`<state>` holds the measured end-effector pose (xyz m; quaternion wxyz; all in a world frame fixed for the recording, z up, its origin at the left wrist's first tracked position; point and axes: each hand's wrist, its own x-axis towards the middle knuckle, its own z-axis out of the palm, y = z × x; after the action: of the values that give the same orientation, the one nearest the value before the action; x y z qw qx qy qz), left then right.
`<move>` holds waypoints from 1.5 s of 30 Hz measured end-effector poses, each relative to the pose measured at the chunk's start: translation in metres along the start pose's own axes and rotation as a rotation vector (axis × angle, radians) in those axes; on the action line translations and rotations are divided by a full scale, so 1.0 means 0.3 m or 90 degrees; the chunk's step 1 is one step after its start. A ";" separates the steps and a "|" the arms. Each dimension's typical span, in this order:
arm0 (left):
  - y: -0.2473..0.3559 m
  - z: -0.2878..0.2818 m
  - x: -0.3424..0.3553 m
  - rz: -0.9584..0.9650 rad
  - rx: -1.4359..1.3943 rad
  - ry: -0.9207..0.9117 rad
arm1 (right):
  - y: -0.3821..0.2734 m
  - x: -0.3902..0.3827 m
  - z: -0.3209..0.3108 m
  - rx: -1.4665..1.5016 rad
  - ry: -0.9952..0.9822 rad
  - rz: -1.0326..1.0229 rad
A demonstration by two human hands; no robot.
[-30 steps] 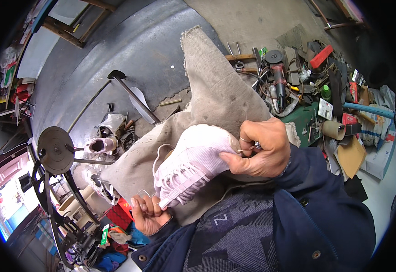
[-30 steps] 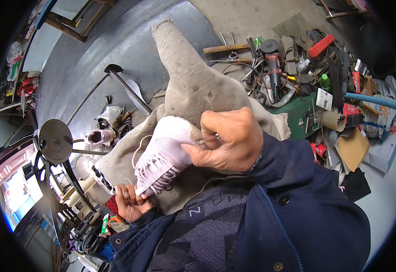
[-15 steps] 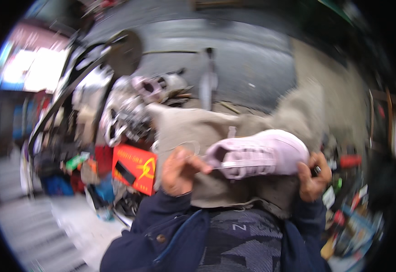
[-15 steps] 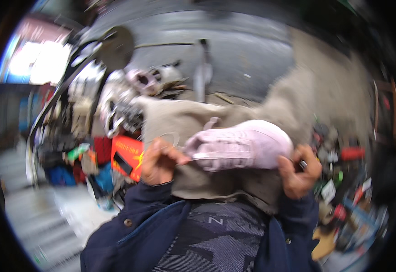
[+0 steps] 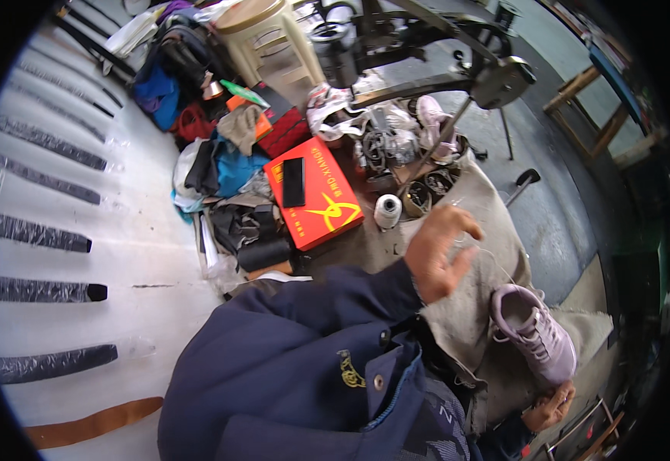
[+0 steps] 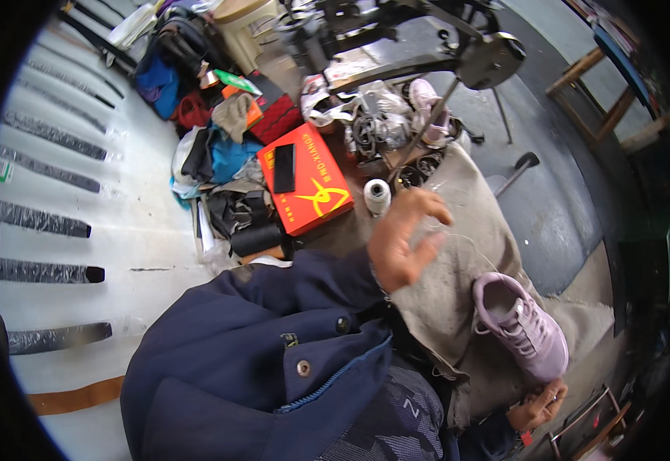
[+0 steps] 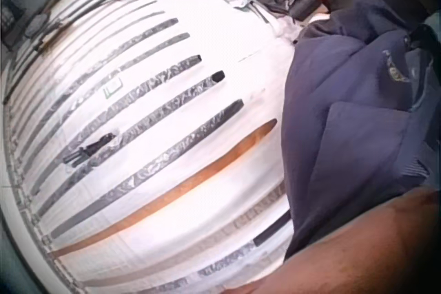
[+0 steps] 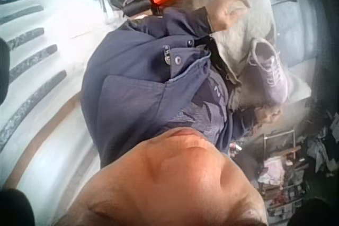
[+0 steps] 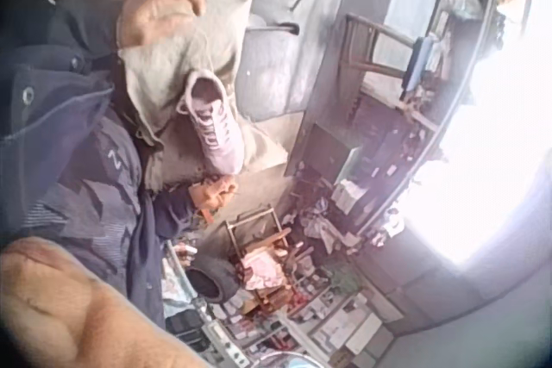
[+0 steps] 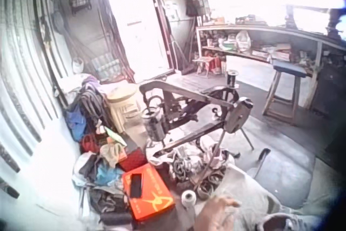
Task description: The person hand-sews a pink sneaker using a needle and thread. They repeatedly insert the needle through the shoe's upper and pull the thread to secure the stitching while holding the shoe steady.
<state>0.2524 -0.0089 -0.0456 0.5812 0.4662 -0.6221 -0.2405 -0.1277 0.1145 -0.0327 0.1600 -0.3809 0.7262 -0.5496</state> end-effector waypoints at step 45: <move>0.269 0.512 -0.159 0.352 -0.191 -0.242 | 0.403 0.323 -0.198 0.208 -0.094 0.289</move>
<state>0.0775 0.0312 -0.0337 0.5605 0.1368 -0.7791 -0.2451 -0.2758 0.0970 -0.1055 0.3905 -0.2166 0.6809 -0.5805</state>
